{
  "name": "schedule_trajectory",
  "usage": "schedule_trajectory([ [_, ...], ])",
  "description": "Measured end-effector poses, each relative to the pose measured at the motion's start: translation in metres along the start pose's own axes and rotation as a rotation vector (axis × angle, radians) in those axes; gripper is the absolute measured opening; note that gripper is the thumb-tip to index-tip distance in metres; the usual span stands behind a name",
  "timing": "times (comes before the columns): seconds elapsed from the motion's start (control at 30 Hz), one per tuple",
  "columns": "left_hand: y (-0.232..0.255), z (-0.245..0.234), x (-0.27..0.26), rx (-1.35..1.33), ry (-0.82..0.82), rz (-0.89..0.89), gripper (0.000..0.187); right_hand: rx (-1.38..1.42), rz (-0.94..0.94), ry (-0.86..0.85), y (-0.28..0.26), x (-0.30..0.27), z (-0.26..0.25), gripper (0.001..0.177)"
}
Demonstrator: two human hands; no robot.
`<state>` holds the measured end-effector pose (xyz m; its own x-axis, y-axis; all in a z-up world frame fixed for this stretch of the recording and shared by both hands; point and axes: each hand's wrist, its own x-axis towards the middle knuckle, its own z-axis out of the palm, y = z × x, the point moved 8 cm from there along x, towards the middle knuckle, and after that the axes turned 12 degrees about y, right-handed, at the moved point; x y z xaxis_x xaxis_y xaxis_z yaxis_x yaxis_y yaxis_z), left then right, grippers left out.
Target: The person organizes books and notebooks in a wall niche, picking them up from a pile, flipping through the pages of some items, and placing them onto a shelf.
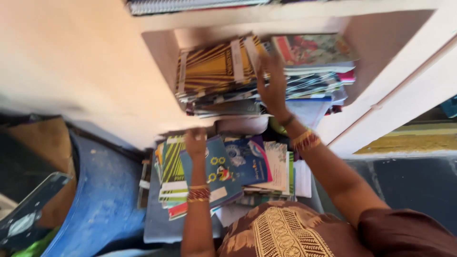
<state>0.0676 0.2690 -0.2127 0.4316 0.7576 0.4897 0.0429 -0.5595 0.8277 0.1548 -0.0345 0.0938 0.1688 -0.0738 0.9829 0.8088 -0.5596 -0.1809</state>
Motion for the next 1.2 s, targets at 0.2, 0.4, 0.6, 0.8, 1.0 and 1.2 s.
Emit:
schedule_trajectory([
  [0.2, -0.075, -0.068, -0.127, 0.546, -0.174, -0.297, 0.049, 0.175, 0.589, -0.806, -0.006, -0.274, -0.005, 0.019],
  [0.4, -0.105, -0.117, -0.161, 0.599, -0.178, -0.306, 0.072, 0.269, 0.739, -1.101, -0.042, -0.435, -0.040, 0.040],
  [0.6, -0.125, -0.137, -0.161, 0.576, -0.160, -0.404, 0.073, 0.232, 0.992, -1.061, -0.050, -0.464, -0.041, 0.047],
  [0.8, -0.141, -0.151, -0.161, 0.636, -0.255, -0.525, 0.056, 0.062, 1.041, -1.040, -0.053, -0.476, -0.051, 0.044],
  [1.0, -0.153, -0.141, -0.163, 0.399, -0.327, -0.652, 0.063, -0.005, 1.001, -0.976, -0.049, -0.471, -0.059, 0.044],
  [1.2, -0.108, -0.117, -0.171, -0.552, -0.450, -1.059, 0.052, 0.001, 1.163, -0.982, -0.051, -0.463, -0.069, 0.045],
])
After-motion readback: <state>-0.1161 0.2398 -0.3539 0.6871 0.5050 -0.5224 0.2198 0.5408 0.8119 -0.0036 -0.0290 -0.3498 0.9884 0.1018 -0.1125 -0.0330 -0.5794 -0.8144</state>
